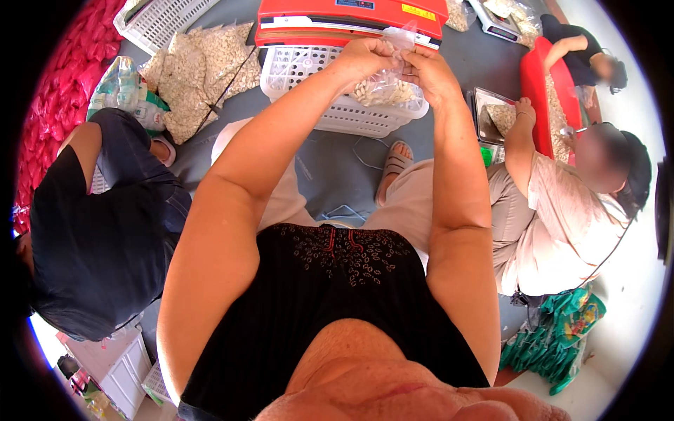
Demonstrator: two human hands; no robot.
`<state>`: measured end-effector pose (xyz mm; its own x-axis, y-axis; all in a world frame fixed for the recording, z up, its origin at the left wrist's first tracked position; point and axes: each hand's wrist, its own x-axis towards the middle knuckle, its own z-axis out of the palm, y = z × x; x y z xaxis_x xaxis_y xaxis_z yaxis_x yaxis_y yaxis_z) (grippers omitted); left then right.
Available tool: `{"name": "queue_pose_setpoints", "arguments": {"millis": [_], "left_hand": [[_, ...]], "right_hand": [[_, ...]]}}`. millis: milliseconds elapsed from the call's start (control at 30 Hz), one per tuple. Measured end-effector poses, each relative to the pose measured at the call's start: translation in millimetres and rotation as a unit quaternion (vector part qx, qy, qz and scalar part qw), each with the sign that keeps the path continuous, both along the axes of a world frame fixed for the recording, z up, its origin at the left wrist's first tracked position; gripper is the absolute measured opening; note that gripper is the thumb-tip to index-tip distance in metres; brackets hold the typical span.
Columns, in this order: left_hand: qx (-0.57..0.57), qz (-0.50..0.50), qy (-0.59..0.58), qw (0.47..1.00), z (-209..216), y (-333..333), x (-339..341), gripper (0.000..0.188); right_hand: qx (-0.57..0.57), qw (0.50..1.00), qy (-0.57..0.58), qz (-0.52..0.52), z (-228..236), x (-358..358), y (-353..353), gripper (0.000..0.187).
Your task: The person repeatedly scoops white snack pieces from a white plastic basket into clear plastic bags. They place each filled bag into a red vacuum sealer machine to seal it, then remove the sealed package and place it on the floor. The process is repeated continuously throughout the clip.
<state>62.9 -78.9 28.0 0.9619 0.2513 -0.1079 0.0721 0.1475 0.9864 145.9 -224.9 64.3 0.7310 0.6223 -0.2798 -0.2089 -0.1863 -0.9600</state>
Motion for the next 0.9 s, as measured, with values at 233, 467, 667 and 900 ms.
{"name": "queue_pose_setpoints", "arguments": {"millis": [233,467,667,900], "left_hand": [[0.076,0.178,0.057,0.979,23.4,41.4,-12.5,0.021],[0.371,0.218,0.065,0.9,29.0,32.1,-18.0,0.037],[0.393,0.186,0.09,0.896,35.1,37.7,-5.1,0.023],[0.252,0.259,0.046,0.931,56.1,93.5,-29.5,0.02]], "right_hand": [[-0.188,0.963,-0.184,-0.065,24.7,17.3,-30.6,0.019],[-0.262,0.914,-0.293,-0.101,8.4,19.0,-18.3,0.02],[-0.257,0.895,-0.352,-0.099,-8.1,35.8,-18.4,0.019],[-0.137,0.909,-0.343,-0.193,48.4,16.9,-40.8,0.021]]}}
